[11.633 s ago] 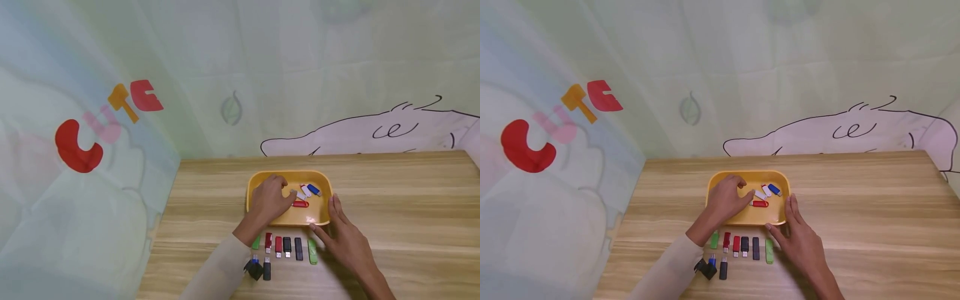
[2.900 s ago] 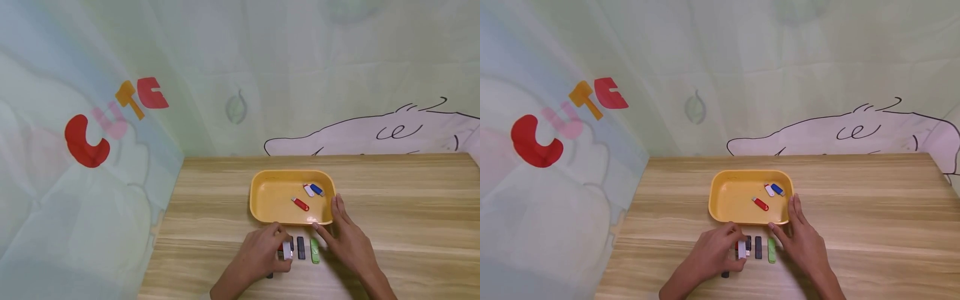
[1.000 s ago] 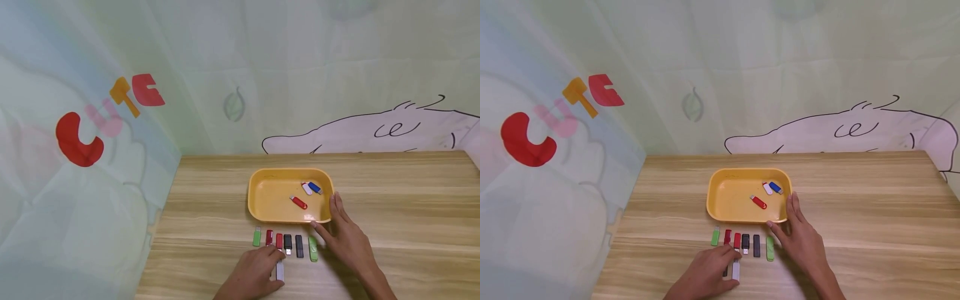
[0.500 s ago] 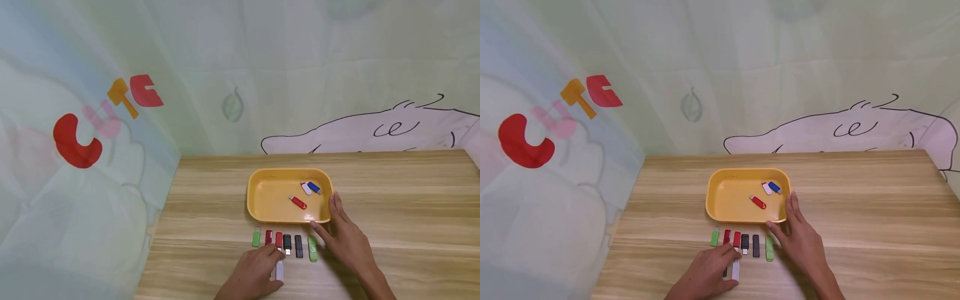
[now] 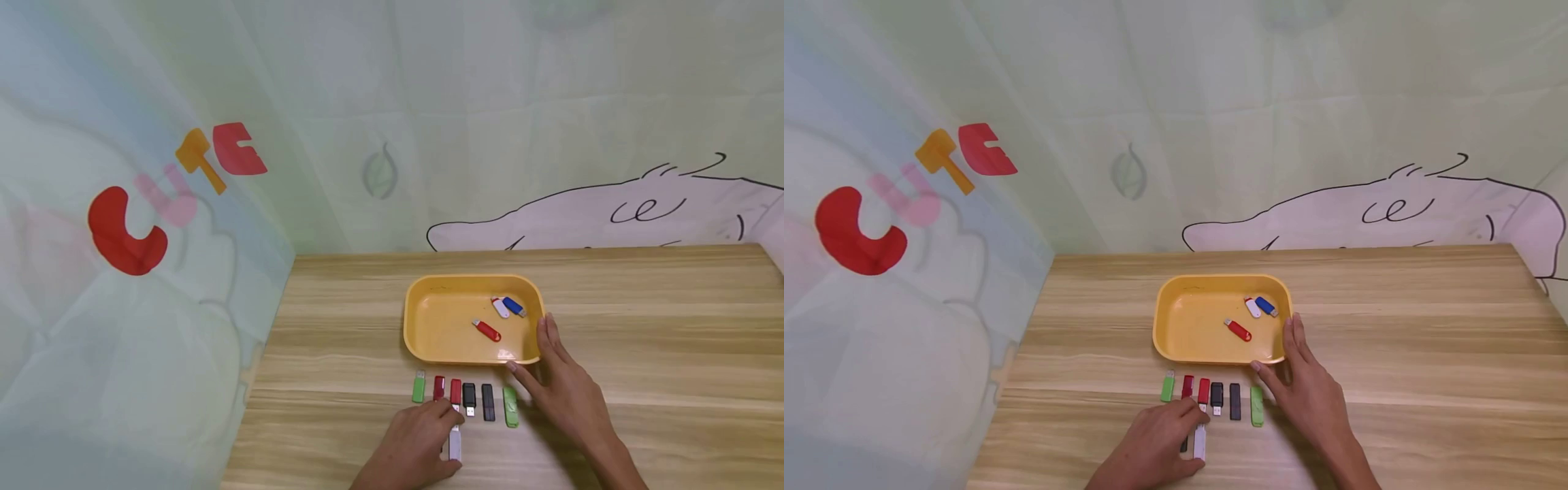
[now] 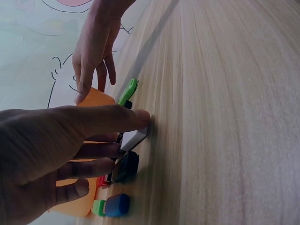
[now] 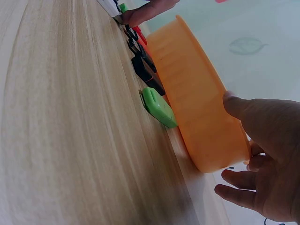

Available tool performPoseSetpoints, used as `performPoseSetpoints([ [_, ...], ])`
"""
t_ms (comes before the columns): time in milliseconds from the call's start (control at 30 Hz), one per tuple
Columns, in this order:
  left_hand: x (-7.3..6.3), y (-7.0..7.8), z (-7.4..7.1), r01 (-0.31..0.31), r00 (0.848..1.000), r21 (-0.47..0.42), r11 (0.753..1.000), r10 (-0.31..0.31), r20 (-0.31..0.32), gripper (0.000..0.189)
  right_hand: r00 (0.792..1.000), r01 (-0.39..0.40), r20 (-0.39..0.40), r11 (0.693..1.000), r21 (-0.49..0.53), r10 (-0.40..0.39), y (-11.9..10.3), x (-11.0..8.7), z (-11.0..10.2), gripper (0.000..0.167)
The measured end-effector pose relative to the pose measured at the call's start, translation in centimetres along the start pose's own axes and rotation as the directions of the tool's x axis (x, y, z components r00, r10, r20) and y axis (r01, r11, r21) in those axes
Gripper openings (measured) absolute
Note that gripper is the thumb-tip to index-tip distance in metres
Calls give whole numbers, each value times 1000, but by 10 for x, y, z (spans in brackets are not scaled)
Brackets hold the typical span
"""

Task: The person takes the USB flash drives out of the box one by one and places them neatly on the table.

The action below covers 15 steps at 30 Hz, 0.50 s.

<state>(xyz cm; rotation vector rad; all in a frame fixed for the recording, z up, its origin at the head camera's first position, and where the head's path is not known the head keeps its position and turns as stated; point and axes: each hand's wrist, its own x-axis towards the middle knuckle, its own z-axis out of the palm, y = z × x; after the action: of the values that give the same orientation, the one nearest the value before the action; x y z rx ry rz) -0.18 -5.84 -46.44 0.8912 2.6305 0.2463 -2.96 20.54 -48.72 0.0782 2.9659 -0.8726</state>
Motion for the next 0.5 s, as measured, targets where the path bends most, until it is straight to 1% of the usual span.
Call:
performPoseSetpoints([
  [167,0,1,-1,1,1000,2,1000,-1,3,55,1000,-4,6,1000,-4,4,0,0,0,104],
  [367,-1,1,1,-5,1000,25,1000,5,-11,55,1000,2,-1,1000,-4,-2,1,0,0,103],
  [500,0,1,0,-1,1000,26,1000,1,3,56,1000,1,3,1000,-4,-1,1,0,1,104],
])
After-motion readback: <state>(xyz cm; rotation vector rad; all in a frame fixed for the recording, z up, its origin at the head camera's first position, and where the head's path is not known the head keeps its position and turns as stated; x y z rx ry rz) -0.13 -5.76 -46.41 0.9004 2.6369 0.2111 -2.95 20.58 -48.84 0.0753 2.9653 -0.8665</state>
